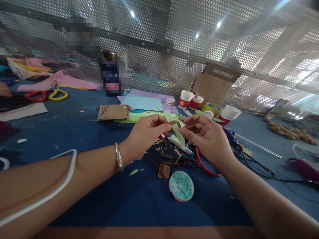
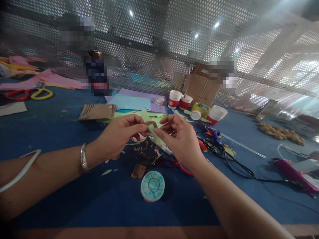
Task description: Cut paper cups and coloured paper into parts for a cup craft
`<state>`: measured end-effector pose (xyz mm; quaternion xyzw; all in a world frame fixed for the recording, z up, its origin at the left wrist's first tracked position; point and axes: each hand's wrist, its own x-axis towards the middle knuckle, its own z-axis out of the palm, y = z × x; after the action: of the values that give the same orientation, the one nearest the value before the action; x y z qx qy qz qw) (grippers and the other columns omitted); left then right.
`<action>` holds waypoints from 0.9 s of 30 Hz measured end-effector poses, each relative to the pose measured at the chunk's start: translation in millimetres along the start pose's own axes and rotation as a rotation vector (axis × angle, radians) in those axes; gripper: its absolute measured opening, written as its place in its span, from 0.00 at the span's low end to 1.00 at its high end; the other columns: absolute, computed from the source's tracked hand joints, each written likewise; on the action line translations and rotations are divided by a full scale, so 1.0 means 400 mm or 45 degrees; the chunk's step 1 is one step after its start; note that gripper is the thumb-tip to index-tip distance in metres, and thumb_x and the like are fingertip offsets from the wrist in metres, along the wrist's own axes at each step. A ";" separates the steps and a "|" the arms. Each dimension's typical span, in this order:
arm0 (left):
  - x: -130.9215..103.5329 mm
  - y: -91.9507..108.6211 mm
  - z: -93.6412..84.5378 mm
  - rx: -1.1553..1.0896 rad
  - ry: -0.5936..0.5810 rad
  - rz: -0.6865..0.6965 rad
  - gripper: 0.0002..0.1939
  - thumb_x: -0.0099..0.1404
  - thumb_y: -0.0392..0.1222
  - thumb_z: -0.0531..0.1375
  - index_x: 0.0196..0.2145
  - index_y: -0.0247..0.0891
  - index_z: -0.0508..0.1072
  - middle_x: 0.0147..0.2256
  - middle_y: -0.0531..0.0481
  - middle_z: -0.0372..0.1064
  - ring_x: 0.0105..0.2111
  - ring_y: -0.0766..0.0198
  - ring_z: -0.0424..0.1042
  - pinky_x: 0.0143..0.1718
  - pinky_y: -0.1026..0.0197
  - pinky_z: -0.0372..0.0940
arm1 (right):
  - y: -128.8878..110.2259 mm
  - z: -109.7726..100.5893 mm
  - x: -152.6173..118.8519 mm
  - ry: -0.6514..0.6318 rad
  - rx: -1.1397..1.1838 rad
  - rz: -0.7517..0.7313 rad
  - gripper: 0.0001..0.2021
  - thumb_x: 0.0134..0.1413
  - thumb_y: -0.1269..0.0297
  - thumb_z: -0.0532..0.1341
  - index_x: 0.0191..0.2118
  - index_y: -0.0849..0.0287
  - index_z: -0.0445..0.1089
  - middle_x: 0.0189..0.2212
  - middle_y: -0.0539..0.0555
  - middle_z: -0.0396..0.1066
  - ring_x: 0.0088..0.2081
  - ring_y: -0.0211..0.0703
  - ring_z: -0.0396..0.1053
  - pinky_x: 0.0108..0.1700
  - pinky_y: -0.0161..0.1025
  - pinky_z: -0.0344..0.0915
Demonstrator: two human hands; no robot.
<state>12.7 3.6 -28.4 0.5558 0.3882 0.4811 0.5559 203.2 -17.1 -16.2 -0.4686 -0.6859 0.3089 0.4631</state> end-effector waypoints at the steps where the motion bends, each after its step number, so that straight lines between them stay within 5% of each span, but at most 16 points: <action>1: -0.002 0.000 0.000 0.015 -0.032 0.011 0.09 0.59 0.42 0.66 0.29 0.36 0.70 0.26 0.55 0.70 0.26 0.70 0.68 0.27 0.66 0.62 | 0.001 0.000 0.000 0.005 -0.011 -0.006 0.14 0.54 0.59 0.69 0.42 0.58 0.68 0.31 0.51 0.73 0.33 0.40 0.71 0.31 0.37 0.64; 11: -0.013 0.001 0.004 0.067 -0.241 0.029 0.13 0.59 0.46 0.68 0.31 0.36 0.69 0.26 0.56 0.65 0.26 0.71 0.64 0.24 0.69 0.60 | 0.004 0.007 -0.001 -0.032 0.021 -0.052 0.12 0.55 0.63 0.68 0.43 0.58 0.68 0.33 0.51 0.74 0.37 0.42 0.72 0.33 0.37 0.65; 27: -0.014 0.004 0.008 0.030 -0.250 -0.031 0.18 0.57 0.49 0.70 0.28 0.35 0.67 0.23 0.58 0.62 0.23 0.73 0.61 0.23 0.69 0.59 | -0.006 0.010 -0.002 -0.044 0.028 -0.023 0.12 0.55 0.64 0.67 0.44 0.59 0.68 0.31 0.51 0.74 0.34 0.40 0.72 0.28 0.35 0.64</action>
<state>14.1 -2.8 -27.1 0.6019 0.3441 0.4129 0.5906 198.6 -18.7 -16.1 -0.4520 -0.6945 0.3202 0.4591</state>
